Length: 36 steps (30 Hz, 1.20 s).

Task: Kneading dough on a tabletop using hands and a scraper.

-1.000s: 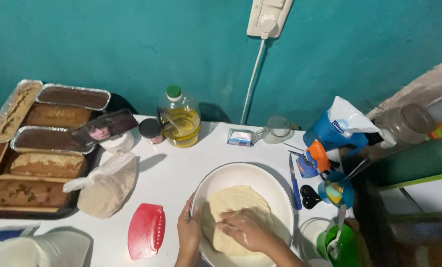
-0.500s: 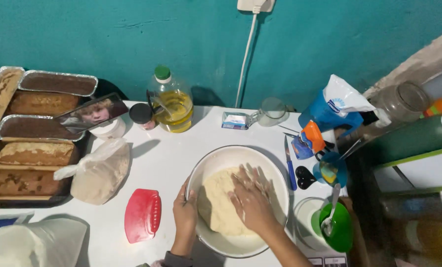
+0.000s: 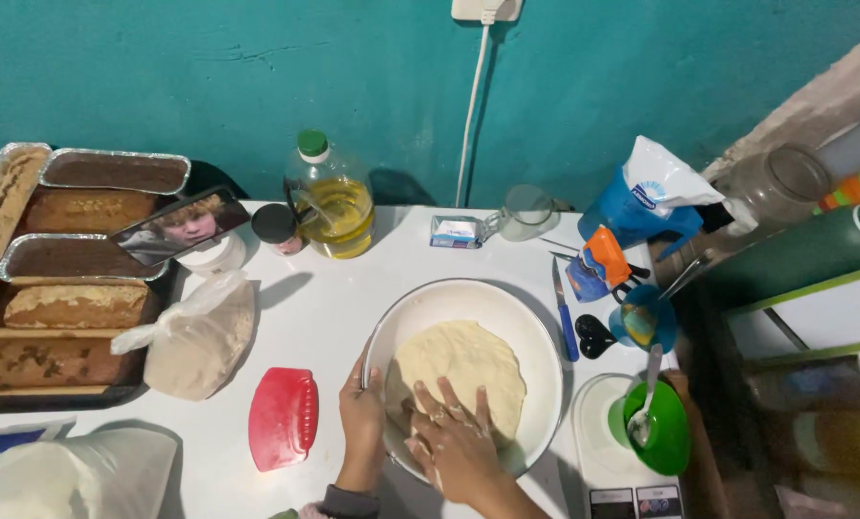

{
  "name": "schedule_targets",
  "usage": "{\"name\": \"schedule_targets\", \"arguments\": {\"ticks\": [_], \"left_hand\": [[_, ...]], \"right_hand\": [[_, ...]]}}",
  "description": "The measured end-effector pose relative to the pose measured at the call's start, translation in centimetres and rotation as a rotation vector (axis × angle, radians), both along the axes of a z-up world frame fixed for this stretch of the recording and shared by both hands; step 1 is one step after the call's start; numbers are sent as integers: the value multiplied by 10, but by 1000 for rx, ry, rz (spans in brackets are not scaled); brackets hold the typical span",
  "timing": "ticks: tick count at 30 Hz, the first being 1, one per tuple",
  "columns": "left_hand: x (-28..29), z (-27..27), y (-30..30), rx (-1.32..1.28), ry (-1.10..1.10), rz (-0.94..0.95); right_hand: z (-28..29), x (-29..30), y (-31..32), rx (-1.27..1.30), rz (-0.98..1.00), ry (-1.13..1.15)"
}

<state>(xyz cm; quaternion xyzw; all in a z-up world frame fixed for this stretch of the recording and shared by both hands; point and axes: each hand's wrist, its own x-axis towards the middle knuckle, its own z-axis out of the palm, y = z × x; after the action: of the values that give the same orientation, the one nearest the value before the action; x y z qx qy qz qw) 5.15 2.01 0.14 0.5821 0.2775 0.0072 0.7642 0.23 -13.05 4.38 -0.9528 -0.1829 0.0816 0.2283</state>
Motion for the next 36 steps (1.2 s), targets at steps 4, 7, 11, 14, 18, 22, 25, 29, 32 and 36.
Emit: {"name": "schedule_targets", "arguments": {"ticks": [4, 7, 11, 14, 18, 22, 25, 29, 32, 36], "left_hand": [[3, -2, -1, 14, 18, 6], [1, -16, 1, 34, 53, 11], [10, -31, 3, -14, 4, 29], [1, -29, 0, -17, 64, 22], [-3, -26, -2, -55, -10, 22], [4, -33, 1, -4, 16, 8], [-6, -25, 0, -104, -4, 49], [-5, -3, -8, -38, 27, 32], [-18, -1, -8, -170, 41, 81], [-44, -26, -29, -29, -33, 152]], "right_hand": [[29, 15, 8, -291, 123, 291], [2, 0, 13, -201, 167, 206], [-57, 5, 4, -193, 211, 187], [-49, 0, 1, -325, 288, 305], [-59, -5, -3, -89, 131, 133], [-45, 0, -23, -231, 356, 201], [-26, -17, -45, -247, 217, 321], [-17, -16, -54, -443, -97, 570], [-3, -5, -67, -295, 101, 591], [-1, -2, -60, -198, -173, 570]]}}
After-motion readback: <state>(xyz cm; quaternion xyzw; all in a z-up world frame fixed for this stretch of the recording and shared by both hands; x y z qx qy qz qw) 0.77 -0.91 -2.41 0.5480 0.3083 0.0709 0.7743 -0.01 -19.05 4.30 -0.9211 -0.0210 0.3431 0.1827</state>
